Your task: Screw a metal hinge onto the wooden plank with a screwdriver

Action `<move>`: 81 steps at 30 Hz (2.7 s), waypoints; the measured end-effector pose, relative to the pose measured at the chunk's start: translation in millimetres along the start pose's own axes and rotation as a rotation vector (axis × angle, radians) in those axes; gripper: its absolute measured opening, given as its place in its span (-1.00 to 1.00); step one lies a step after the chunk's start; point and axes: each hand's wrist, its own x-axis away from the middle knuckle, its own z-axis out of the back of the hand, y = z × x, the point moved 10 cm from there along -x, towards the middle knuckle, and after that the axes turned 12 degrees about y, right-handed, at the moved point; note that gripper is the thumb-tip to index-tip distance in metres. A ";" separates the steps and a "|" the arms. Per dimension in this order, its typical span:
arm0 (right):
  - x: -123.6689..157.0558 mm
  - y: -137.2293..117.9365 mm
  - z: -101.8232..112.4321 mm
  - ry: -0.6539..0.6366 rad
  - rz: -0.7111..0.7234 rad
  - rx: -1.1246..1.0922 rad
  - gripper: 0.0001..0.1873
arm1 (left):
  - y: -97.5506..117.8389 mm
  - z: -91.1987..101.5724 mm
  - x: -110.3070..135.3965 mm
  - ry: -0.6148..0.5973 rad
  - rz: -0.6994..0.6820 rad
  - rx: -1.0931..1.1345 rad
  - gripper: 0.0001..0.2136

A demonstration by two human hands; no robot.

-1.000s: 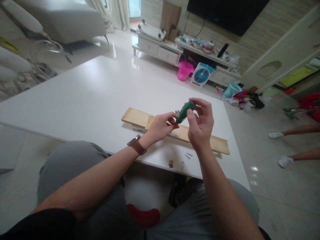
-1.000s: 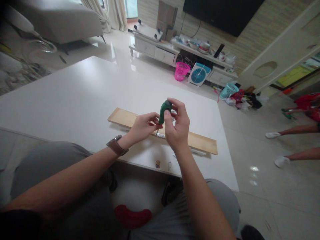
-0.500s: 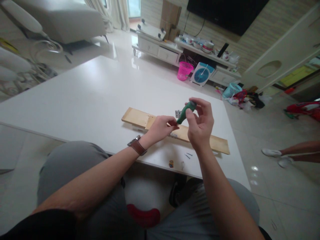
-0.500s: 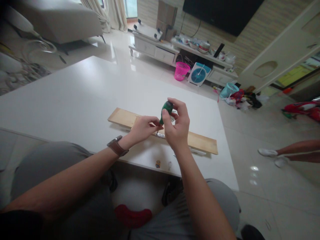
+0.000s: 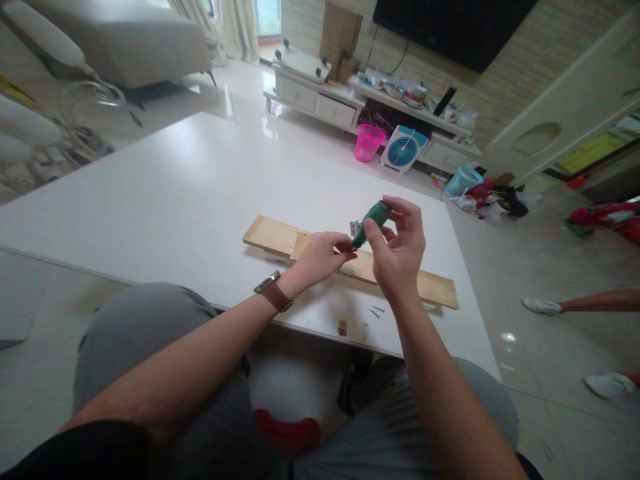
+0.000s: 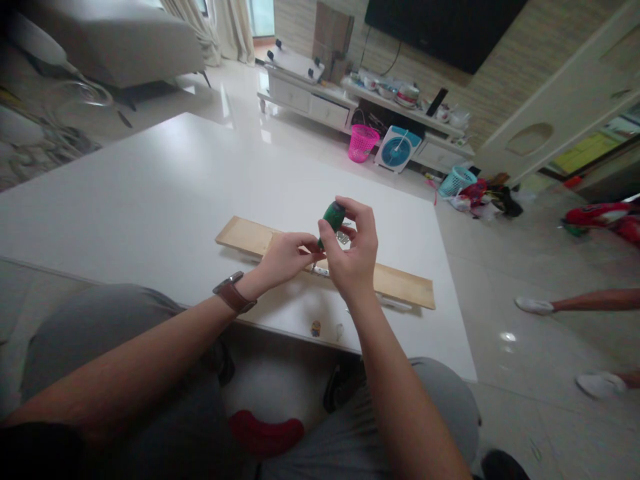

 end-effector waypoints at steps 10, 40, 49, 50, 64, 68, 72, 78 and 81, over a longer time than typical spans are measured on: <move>-0.4 -0.6 2.9 0.032 0.023 0.096 -0.66 | 4.2 -5.5 1.2 -0.066 -0.027 0.036 -0.90; 1.0 -6.9 -3.1 -0.027 -0.029 -0.034 -0.74 | -0.2 -2.5 -0.2 -0.061 -0.007 -0.094 -0.92; 1.3 -3.2 -2.5 -0.013 -0.005 0.014 -0.68 | -1.4 -16.8 2.9 -0.193 -0.010 0.038 -0.90; 0.3 -4.2 -0.5 0.007 0.009 0.030 -0.69 | -2.8 -18.5 4.0 -0.197 -0.004 0.051 -0.90; 3.7 -4.2 -5.9 -0.046 -0.009 -0.031 -0.68 | -2.2 -6.0 0.8 -0.107 -0.011 -0.126 -0.87; 3.9 1.7 -7.7 -0.064 -0.046 -0.029 -0.65 | -2.9 -9.5 -0.6 -0.144 -0.013 -0.093 -0.87; 0.9 0.4 -3.5 -0.022 -0.036 0.035 -0.65 | -3.2 -13.4 1.6 -0.184 0.010 -0.035 -0.86; -2.2 -4.6 2.3 0.028 -0.005 0.082 -0.71 | -2.1 -4.8 2.7 -0.079 0.016 -0.091 -0.91; 0.7 -2.4 -4.0 -0.039 -0.038 -0.015 -0.72 | 0.7 -5.0 1.9 -0.086 -0.019 -0.116 -0.90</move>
